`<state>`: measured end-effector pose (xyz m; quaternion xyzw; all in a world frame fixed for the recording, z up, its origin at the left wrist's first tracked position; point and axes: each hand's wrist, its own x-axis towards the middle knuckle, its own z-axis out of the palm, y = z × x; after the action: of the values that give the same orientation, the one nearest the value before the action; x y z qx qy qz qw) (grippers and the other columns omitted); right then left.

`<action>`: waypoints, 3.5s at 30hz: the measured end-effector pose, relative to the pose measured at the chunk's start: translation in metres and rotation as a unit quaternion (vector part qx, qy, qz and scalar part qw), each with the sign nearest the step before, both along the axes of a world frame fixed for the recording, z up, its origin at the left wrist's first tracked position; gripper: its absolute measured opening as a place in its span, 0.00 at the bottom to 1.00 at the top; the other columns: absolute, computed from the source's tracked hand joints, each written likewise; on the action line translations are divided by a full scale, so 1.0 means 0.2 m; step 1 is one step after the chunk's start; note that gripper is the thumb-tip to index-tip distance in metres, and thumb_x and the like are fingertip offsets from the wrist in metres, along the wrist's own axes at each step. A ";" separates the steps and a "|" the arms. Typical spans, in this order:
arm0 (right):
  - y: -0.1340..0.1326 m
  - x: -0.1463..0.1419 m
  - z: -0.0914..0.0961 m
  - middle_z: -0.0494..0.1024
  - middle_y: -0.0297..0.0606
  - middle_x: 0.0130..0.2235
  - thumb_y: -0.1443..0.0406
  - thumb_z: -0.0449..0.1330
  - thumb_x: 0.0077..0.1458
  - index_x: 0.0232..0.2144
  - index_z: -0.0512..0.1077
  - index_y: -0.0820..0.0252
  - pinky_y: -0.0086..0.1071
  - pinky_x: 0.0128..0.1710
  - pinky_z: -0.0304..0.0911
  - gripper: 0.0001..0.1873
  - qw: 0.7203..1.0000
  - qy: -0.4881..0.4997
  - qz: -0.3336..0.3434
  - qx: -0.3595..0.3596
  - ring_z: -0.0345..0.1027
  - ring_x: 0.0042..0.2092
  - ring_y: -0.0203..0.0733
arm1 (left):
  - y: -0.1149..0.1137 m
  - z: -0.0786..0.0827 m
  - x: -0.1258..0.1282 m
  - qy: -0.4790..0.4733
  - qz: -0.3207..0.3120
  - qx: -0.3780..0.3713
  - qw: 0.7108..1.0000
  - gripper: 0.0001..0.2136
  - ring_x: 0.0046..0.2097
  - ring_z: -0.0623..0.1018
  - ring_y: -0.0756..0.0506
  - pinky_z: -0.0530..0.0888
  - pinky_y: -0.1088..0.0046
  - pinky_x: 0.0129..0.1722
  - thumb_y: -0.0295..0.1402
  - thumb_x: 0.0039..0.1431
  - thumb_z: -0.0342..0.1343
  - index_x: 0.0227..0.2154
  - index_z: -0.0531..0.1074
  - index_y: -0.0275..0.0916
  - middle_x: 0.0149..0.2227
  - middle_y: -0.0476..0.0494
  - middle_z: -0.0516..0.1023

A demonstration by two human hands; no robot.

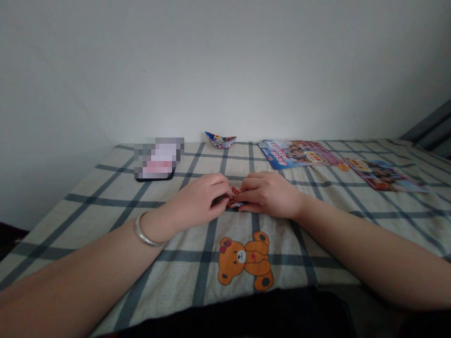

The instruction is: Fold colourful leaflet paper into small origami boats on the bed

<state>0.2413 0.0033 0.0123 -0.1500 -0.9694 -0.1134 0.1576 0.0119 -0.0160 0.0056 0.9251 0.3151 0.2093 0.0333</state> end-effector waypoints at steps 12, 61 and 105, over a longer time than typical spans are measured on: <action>-0.02 -0.01 0.00 0.77 0.37 0.33 0.56 0.52 0.65 0.37 0.77 0.59 0.35 0.32 0.55 0.17 0.998 -0.006 -0.033 0.045 0.65 0.34 0.40 | -0.02 -0.01 0.02 0.085 0.002 0.106 0.991 0.07 0.41 0.73 0.44 0.71 0.65 0.43 0.33 0.62 0.55 0.34 0.75 0.36 0.37 0.43 0.76; 0.01 -0.01 -0.02 0.77 0.33 0.29 0.65 0.64 0.53 0.31 0.73 0.61 0.29 0.32 0.63 0.05 0.886 0.183 -0.139 -0.403 0.69 0.31 0.33 | -0.02 0.02 0.04 -0.079 0.098 -0.081 0.989 0.03 0.33 0.76 0.49 0.70 0.73 0.32 0.32 0.59 0.57 0.34 0.69 0.39 0.32 0.50 0.76; 0.04 -0.01 -0.03 0.75 0.35 0.32 0.65 0.65 0.51 0.37 0.74 0.61 0.31 0.36 0.60 0.09 0.941 0.148 -0.125 -0.278 0.65 0.33 0.35 | 0.04 -0.05 -0.02 -0.012 0.109 0.011 0.994 0.15 0.55 0.68 0.41 0.66 0.56 0.58 0.36 0.62 0.55 0.49 0.70 0.36 0.50 0.40 0.73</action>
<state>0.2384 0.0111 0.0066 -0.3230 -0.9015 0.1652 0.2360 0.0088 -0.0073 -0.0046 0.8830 0.4114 0.2261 0.0039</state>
